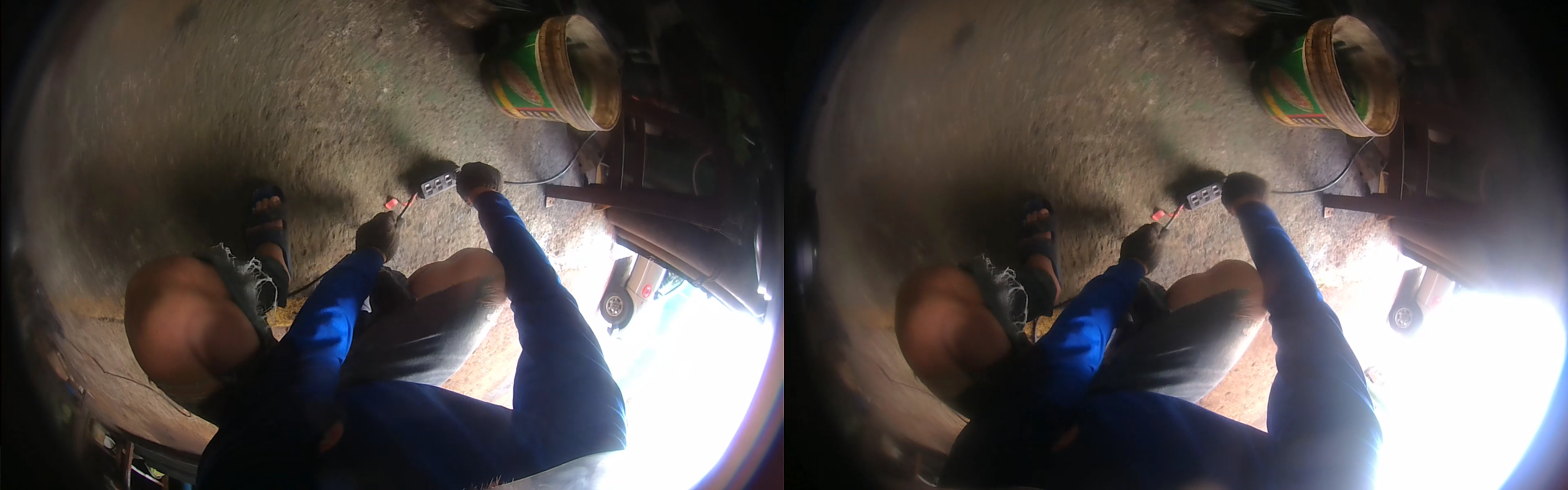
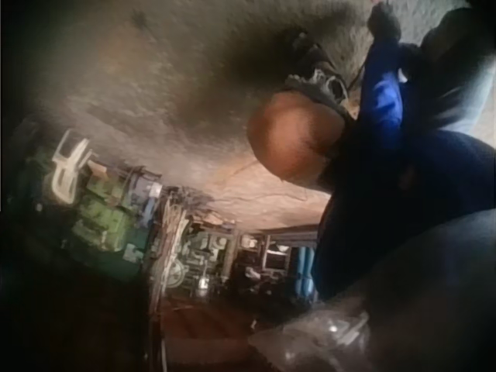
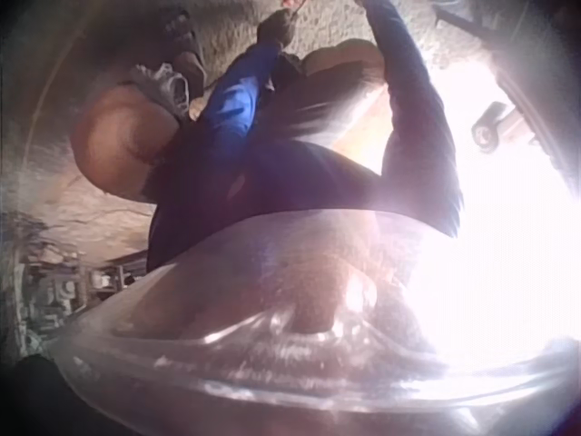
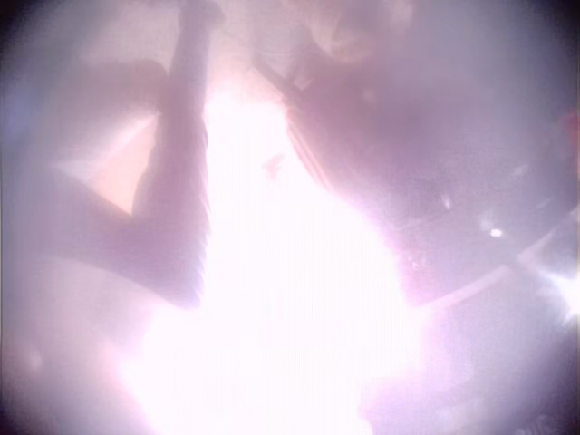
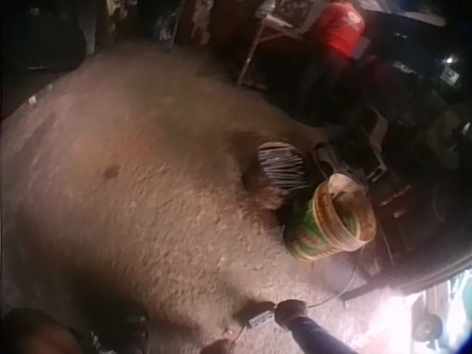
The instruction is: The person walks through a workshop, picks up a metal rod, and uses a bench grinder to sharpen its tip, creating sparks. They repeat this process with several other metal rods, placing the finished ones into a bucket.
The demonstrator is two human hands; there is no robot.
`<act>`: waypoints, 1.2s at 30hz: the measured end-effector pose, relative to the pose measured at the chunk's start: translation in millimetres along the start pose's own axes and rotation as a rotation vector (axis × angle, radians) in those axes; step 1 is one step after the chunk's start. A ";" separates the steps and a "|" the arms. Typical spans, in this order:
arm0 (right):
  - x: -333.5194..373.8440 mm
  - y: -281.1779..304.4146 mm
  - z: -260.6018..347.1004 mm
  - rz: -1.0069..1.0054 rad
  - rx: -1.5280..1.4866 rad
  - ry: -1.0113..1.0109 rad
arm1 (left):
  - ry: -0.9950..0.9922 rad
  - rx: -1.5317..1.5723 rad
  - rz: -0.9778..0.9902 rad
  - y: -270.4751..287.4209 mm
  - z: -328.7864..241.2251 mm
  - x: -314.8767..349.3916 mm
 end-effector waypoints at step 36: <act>96.1 -37.9 -103.6 0.148 -0.035 -0.152 | -0.247 -0.415 0.483 -2.5 -24.1 -8.8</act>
Point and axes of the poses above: each hand's wrist, its own x-axis away from the middle knuckle, its own y-axis out of the back of the hand, z = x × y, the point moved 1 cm from there along -x, towards the middle knuckle, and after that the axes turned 4 degrees about -y, right-handed, at the moved point
